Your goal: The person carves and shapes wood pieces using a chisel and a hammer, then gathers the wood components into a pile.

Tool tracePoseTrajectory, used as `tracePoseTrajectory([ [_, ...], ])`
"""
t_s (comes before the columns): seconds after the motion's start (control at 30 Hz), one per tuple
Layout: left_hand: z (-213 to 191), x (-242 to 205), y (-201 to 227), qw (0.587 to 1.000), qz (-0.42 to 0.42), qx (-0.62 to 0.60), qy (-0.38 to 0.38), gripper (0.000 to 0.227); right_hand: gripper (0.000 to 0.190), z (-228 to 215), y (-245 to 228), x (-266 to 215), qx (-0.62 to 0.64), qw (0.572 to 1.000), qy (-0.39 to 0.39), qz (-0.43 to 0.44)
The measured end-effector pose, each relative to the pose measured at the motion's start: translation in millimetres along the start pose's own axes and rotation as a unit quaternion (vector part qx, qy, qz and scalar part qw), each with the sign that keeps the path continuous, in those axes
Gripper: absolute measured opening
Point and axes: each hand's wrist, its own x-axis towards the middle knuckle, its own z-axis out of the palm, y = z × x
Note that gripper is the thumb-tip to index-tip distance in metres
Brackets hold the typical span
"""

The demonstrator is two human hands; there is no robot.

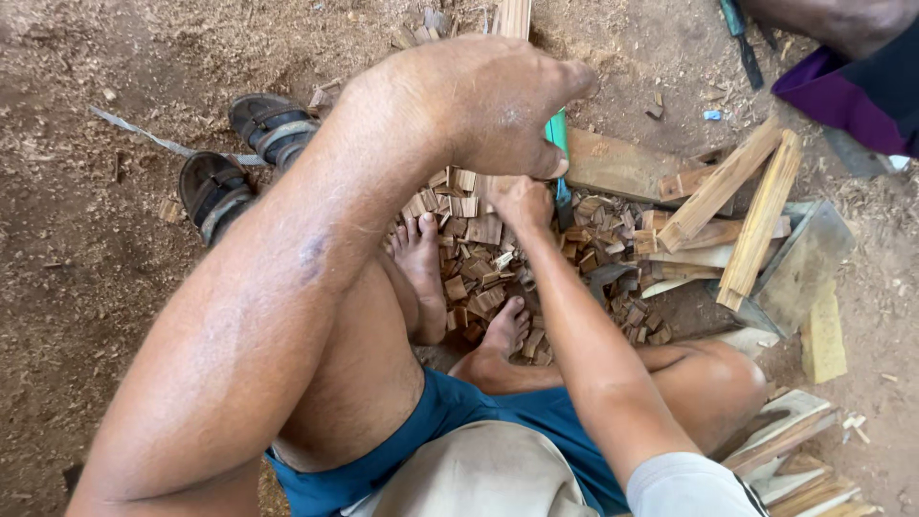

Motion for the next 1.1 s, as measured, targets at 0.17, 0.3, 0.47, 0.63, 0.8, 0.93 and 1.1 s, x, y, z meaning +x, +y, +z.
tracePoseTrajectory([
  [0.17,2.7,0.4,-2.5,1.0,0.001,0.016,-0.009,0.063,0.051,7.3,-5.5,-70.3,0.039,0.999,0.007,-0.014],
  [0.3,5.5,2.9,4.6,1.0,-0.017,0.025,0.0,0.065,0.058,12.9,-5.0,-72.0,0.013,0.999,-0.033,0.011],
  [0.47,0.5,3.8,15.9,0.998,-0.025,0.04,-0.05,0.064,0.066,-3.6,-16.3,-30.6,0.071,0.997,0.032,-0.023],
  [0.63,4.7,1.7,11.2,0.999,-0.016,0.021,-0.043,0.067,0.062,-53.0,-42.4,-43.2,0.088,0.994,-0.015,0.06],
  [0.8,-0.7,6.8,9.2,0.997,-0.033,0.01,-0.074,0.06,0.028,-8.0,-61.7,-65.8,0.064,0.959,0.145,-0.236],
  [0.93,-1.0,5.8,15.8,0.995,-0.038,0.019,-0.088,0.056,0.037,31.8,-82.8,-63.6,0.027,0.991,-0.049,-0.12],
  [1.1,-3.2,-1.0,10.6,1.0,0.0,-0.002,-0.03,0.061,0.047,47.6,-80.5,-78.2,-0.073,0.979,0.0,-0.189],
])
